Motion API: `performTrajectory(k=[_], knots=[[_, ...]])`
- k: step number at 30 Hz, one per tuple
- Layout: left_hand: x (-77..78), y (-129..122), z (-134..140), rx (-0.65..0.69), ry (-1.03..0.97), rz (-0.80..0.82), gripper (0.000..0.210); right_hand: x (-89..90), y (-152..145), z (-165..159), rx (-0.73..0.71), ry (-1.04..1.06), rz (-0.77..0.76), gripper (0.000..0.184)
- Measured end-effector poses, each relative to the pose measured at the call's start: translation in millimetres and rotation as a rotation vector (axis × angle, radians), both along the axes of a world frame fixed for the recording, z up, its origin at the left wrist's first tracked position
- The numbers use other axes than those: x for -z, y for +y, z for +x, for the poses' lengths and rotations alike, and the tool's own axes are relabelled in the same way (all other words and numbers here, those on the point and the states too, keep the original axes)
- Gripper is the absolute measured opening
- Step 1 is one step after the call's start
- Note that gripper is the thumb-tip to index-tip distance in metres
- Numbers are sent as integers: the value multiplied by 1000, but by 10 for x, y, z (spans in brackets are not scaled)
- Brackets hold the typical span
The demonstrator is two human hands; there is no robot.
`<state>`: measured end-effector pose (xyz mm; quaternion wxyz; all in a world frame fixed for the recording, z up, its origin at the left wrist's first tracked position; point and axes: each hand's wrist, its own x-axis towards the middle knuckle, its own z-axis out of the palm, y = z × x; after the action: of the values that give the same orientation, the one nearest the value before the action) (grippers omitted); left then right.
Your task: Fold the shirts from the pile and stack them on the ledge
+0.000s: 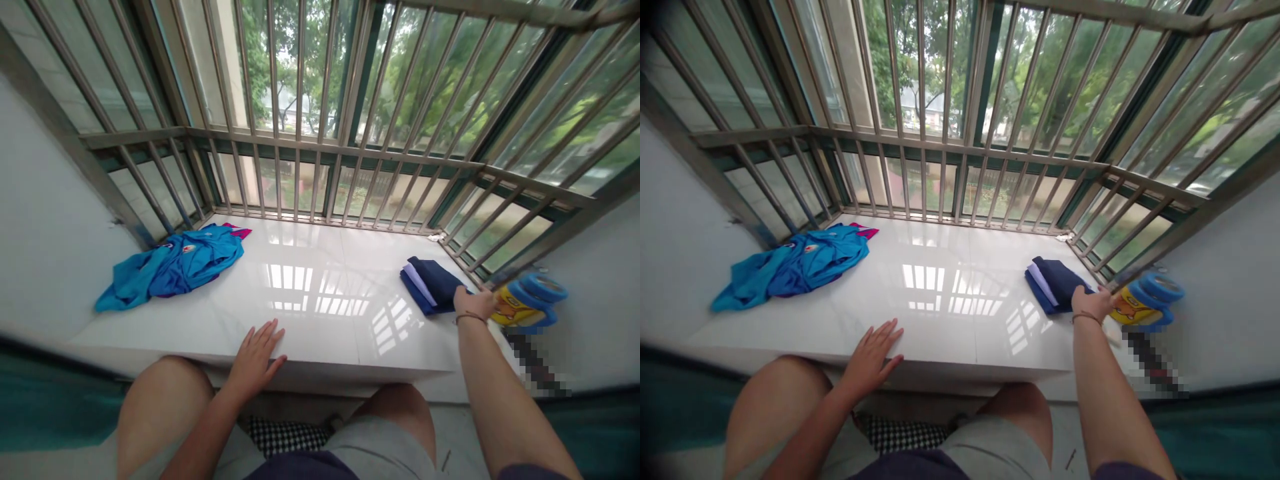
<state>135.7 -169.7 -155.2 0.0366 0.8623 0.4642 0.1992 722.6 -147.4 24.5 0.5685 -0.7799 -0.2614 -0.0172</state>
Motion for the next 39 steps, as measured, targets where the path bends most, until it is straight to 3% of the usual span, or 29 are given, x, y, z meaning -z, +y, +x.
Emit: performTrajectory(k=[2,5,8,11,14,16,18,20,22,24,26,28,31,34,36,39], knots=[[-75,85,-67,22,-58,-79,52,237,-121,-340,-75,-65,-49,31],[-312,453,-373,13,-163,-226,38,751,-476,-1029,-371,-165,-120,22],[-658,1016,-866,-233,-185,-177,41,1310,-1013,-1736,-787,-490,-155,30],[-990,1537,-1317,-546,-123,-92,58,1681,-1524,-2288,-1026,-634,-152,43],[-1247,1853,-1544,-746,-10,-129,67,1799,-1842,-2606,-1086,-630,-123,52],[-1391,1947,-1552,-793,62,-184,55,1797,-1944,-2687,-1121,-599,-118,54],[-1510,1966,-1447,-765,97,-208,39,1779,-1987,-2693,-1162,-575,-129,54],[-1572,1900,-1226,-639,105,-196,35,1759,-1996,-2663,-1177,-545,-141,51],[-1532,1722,-899,-451,108,-179,33,1735,-1981,-2634,-1169,-506,-141,47],[-1371,1408,-496,-257,113,-195,26,1696,-1943,-2626,-1144,-472,-135,41],[-1128,976,-81,-67,113,-239,15,1636,-1879,-2644,-1111,-447,-125,36],[-885,494,282,235,11,-250,12,1561,-1788,-2683,-1076,-435,-124,35],[-663,-94,633,469,-170,-290,26,1468,-1607,-2755,-1020,-444,-168,41],[-587,-297,738,368,-328,-247,28,1437,-1388,-2796,-896,-479,-248,50],[-540,-224,704,178,-368,-145,34,1437,-1235,-2799,-795,-491,-298,59],[-443,14,557,-61,-256,-64,49,1400,-1012,-2813,-731,-510,-372,71]])
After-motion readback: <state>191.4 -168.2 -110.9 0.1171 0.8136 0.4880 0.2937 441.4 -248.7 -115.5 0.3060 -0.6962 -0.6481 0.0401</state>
